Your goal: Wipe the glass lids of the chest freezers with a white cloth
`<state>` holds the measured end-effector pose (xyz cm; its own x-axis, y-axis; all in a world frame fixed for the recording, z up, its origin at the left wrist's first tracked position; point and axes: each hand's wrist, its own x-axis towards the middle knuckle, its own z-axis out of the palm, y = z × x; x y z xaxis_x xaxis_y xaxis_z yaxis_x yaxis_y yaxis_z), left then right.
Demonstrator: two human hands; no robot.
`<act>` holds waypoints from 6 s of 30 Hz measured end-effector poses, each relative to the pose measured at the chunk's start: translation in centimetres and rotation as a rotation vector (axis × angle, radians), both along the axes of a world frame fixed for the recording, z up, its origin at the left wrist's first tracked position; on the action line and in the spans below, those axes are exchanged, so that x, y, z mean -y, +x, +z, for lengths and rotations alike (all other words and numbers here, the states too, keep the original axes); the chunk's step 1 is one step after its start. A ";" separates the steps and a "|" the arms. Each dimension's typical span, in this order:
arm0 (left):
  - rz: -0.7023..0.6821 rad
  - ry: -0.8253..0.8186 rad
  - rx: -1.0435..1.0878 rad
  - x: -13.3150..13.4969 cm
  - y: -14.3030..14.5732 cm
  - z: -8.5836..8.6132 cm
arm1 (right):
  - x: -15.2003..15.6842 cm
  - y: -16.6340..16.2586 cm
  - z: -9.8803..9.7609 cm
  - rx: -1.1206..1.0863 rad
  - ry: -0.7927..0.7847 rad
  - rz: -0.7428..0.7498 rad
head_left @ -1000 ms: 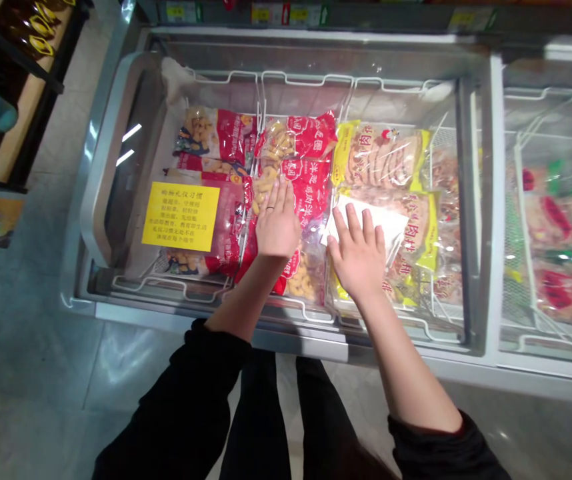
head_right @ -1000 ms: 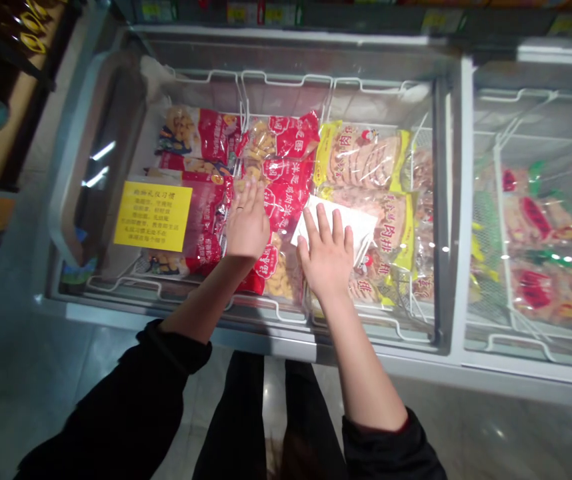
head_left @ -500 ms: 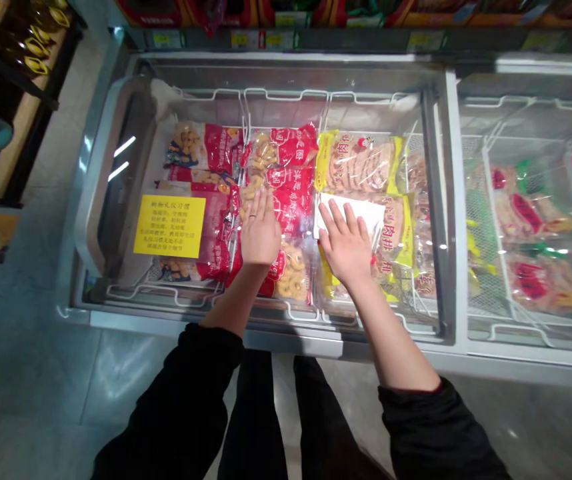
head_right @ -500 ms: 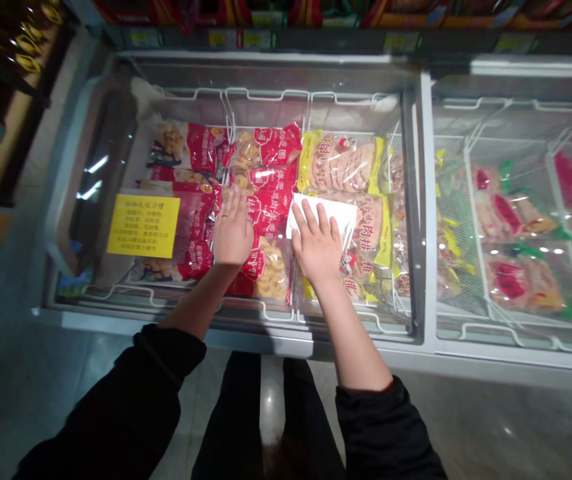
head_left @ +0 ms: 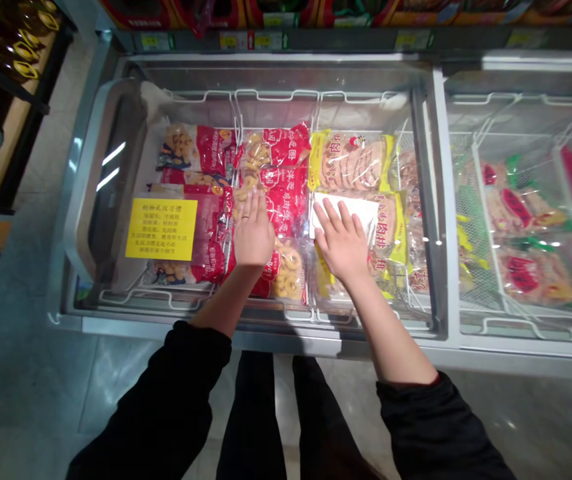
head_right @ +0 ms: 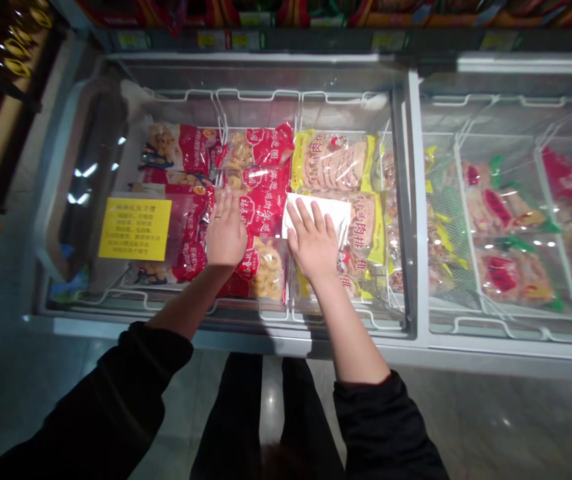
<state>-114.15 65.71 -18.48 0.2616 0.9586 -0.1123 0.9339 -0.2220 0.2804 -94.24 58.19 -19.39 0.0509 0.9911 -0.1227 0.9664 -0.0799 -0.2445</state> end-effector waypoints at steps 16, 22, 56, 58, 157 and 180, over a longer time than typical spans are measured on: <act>-0.297 -0.025 0.108 0.7 -0.1 0.0 | -0.2 -1.8 0.8 -0.026 -0.020 0.130; -0.315 -0.014 0.109 0.6 -0.1 0.3 | 0.4 2.8 0.0 -0.015 0.014 -0.076; -0.299 -0.005 0.080 3.0 8.0 1.2 | 1.0 8.7 0.2 -0.017 -0.008 0.021; -0.287 0.001 0.097 3.6 9.5 1.2 | 2.9 9.2 0.2 -0.007 0.010 -0.053; -0.223 -0.021 0.175 4.9 11.1 -1.2 | 3.5 13.1 0.8 0.054 -0.113 -0.032; -0.269 -0.090 0.157 7.3 18.7 -0.4 | 8.1 15.6 0.1 0.019 -0.046 -0.203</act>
